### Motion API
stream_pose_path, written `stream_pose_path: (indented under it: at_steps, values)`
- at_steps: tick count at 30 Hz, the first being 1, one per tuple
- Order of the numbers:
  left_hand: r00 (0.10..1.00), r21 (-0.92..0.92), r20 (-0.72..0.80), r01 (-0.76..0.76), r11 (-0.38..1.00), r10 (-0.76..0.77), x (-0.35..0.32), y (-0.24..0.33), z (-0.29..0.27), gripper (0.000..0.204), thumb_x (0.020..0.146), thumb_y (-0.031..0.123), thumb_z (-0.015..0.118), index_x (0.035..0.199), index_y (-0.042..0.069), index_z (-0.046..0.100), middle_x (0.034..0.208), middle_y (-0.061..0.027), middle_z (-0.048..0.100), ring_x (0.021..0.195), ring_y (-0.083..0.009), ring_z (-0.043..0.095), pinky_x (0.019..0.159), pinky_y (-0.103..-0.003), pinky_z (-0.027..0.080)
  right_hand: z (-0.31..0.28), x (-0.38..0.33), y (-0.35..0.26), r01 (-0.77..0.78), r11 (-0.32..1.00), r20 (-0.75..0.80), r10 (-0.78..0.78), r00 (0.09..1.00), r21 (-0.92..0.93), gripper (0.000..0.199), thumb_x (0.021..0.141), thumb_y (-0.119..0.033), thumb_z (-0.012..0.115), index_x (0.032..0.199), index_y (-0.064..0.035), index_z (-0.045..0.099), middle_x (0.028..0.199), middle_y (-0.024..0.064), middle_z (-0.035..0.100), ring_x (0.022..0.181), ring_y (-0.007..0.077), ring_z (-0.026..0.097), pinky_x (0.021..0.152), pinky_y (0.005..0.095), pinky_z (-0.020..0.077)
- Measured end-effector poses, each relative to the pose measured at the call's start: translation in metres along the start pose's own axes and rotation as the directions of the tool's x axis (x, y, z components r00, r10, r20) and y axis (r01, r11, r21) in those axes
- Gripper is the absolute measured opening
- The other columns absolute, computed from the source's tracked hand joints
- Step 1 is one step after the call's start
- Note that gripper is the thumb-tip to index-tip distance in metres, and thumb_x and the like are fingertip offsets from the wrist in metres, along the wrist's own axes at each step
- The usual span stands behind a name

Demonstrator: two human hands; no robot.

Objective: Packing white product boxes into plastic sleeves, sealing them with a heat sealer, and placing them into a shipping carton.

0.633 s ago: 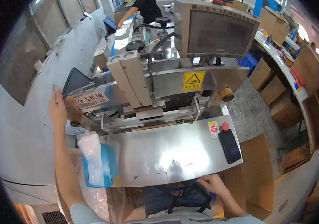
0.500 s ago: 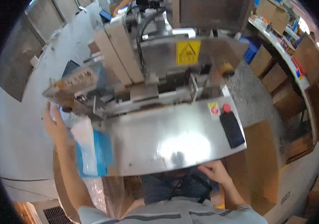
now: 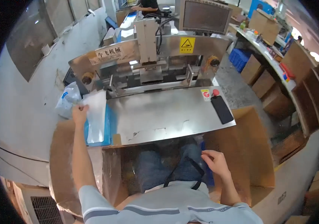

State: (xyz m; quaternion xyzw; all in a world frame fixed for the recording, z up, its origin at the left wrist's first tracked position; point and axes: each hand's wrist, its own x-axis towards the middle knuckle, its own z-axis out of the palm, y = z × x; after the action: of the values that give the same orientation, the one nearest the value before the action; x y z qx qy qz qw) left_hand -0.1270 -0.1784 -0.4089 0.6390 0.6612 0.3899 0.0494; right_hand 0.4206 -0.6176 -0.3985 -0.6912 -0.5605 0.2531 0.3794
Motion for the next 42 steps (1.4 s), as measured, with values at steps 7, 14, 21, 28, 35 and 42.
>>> stream_pose_path:
  at_steps: [7, 14, 21, 28, 35, 42]
  values:
    - [0.959, -0.072, -0.205, -0.215, 0.974, 0.197, -0.015, 0.059, -0.010, 0.028, 0.095, 0.026, 0.066, 0.103, 0.001, 0.074, 0.092, -0.0215, 0.072, 0.082, -0.0347, 0.070, 0.074, -0.042, 0.052, -0.008, 0.018, -0.044, 0.022, 0.998, 0.014, -0.021, 1.000, -0.061, 0.027, 0.089, -0.018, 0.072, 0.107, 0.0022, 0.071, 0.100, 0.0192, 0.073, 0.093, 0.0339, 0.072, 0.081, 0.0378, 0.0567]
    - [0.860, -0.209, 0.030, -0.493, 0.845, 0.509, -0.122, 0.200, -0.042, 0.018, 0.094, 0.015, 0.066, 0.106, 0.004, 0.074, 0.097, -0.0189, 0.073, 0.082, -0.0336, 0.071, 0.071, -0.040, 0.055, 0.039, 0.116, -0.143, 0.500, 0.857, -0.211, -0.515, 0.831, -0.124, 0.041, 0.087, -0.018, 0.076, 0.122, -0.0003, 0.065, 0.124, 0.0215, 0.065, 0.116, 0.0394, 0.061, 0.103, 0.0420, 0.0470]
    - [0.823, -0.587, 0.353, -0.176, 0.791, 0.445, -0.222, 0.285, -0.054, 0.011, 0.089, 0.006, 0.070, 0.097, 0.001, 0.075, 0.083, -0.0164, 0.073, 0.071, -0.0267, 0.072, 0.065, -0.032, 0.055, 0.055, 0.151, -0.144, 0.494, 0.868, 0.231, -0.492, 0.839, 0.054, 0.015, 0.089, -0.016, 0.072, 0.084, -0.0024, 0.068, 0.073, 0.0124, 0.068, 0.068, 0.0302, 0.067, 0.062, 0.0366, 0.0513]
    - [0.740, -0.591, 0.666, 0.443, 0.674, 0.097, -0.262, 0.275, -0.027, 0.030, 0.090, 0.016, 0.077, 0.068, 0.003, 0.061, 0.062, 0.0007, 0.063, 0.057, -0.0021, 0.053, 0.049, -0.022, 0.040, 0.049, 0.126, -0.124, 0.713, 0.701, 0.007, -0.713, 0.701, 0.010, 0.008, 0.081, -0.010, 0.077, 0.086, -0.0062, 0.071, 0.102, 0.0073, 0.073, 0.086, 0.0271, 0.071, 0.071, 0.0360, 0.0571]
    - [0.616, -0.515, 0.787, 0.681, 0.521, -0.027, -0.265, 0.270, -0.010, 0.044, 0.098, 0.032, 0.069, 0.064, 0.007, 0.056, 0.054, 0.0036, 0.052, 0.045, -0.0030, 0.044, 0.042, -0.023, 0.032, 0.044, 0.120, -0.114, 0.747, 0.663, -0.179, -0.742, 0.647, -0.046, 0.019, 0.076, -0.012, 0.082, 0.088, -0.0035, 0.071, 0.100, 0.0099, 0.072, 0.090, 0.0275, 0.071, 0.075, 0.0374, 0.0571]
    - [0.633, -0.527, 0.770, 0.558, 0.641, 0.083, -0.269, 0.268, -0.004, 0.029, 0.096, 0.025, 0.072, 0.078, 0.002, 0.066, 0.062, 0.0029, 0.059, 0.052, -0.0030, 0.050, 0.046, -0.022, 0.037, 0.036, 0.120, -0.101, 0.245, 0.943, 0.399, -0.320, 0.859, 0.226, 0.015, 0.087, -0.016, 0.073, 0.090, -0.0017, 0.071, 0.083, 0.0123, 0.070, 0.074, 0.0300, 0.068, 0.068, 0.0371, 0.0540]
